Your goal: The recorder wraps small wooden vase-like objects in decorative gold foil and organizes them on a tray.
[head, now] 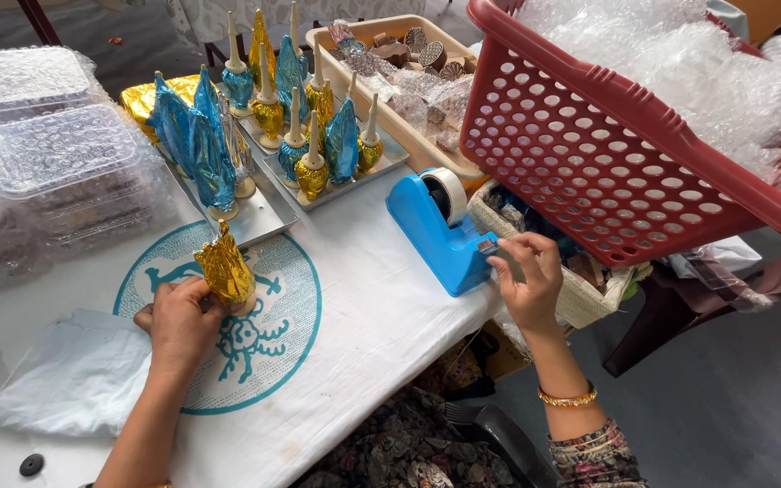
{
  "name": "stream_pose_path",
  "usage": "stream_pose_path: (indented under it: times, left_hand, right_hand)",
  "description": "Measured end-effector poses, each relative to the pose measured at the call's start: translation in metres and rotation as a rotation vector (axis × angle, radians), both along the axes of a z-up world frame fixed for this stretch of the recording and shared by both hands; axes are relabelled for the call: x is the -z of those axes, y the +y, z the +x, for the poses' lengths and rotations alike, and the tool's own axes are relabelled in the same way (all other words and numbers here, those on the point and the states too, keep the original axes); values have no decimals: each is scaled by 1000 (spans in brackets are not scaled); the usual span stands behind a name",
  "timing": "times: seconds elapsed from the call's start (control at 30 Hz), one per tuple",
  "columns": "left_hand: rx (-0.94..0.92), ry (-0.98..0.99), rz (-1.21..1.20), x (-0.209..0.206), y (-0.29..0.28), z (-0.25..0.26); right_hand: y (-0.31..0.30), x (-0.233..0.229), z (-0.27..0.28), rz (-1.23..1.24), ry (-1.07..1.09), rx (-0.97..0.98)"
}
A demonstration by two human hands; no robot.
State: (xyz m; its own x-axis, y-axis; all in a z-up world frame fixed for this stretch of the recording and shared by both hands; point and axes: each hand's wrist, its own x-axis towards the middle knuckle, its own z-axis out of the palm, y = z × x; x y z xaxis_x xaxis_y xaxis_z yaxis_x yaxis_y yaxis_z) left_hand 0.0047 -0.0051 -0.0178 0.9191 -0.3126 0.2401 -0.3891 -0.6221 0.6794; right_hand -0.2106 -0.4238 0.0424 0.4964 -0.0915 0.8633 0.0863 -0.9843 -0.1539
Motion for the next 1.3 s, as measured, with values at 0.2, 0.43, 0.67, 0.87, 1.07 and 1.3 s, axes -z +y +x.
stream_pose_path:
  times: [0.2, 0.43, 0.67, 0.87, 1.07, 1.3]
  left_hand:
    - [10, -5, -17, 5, 1, 2]
    - [1, -39, 15, 21, 0, 11]
    - [-85, -111, 112, 39, 1, 16]
    - [-99, -42, 30, 7, -2, 3]
    - [-99, -61, -22, 7, -5, 4]
    - [-75, -29, -89, -2, -1, -4]
  right_hand:
    - [-3, 1, -1, -65, 9, 14]
    - [-4, 10, 3, -85, -31, -5]
    - [-2, 24, 3, -102, -14, 58]
    - [4, 21, -1, -169, 36, 164]
    - [35, 27, -5, -69, 27, 113]
    - [148, 14, 111, 612, 625, -621]
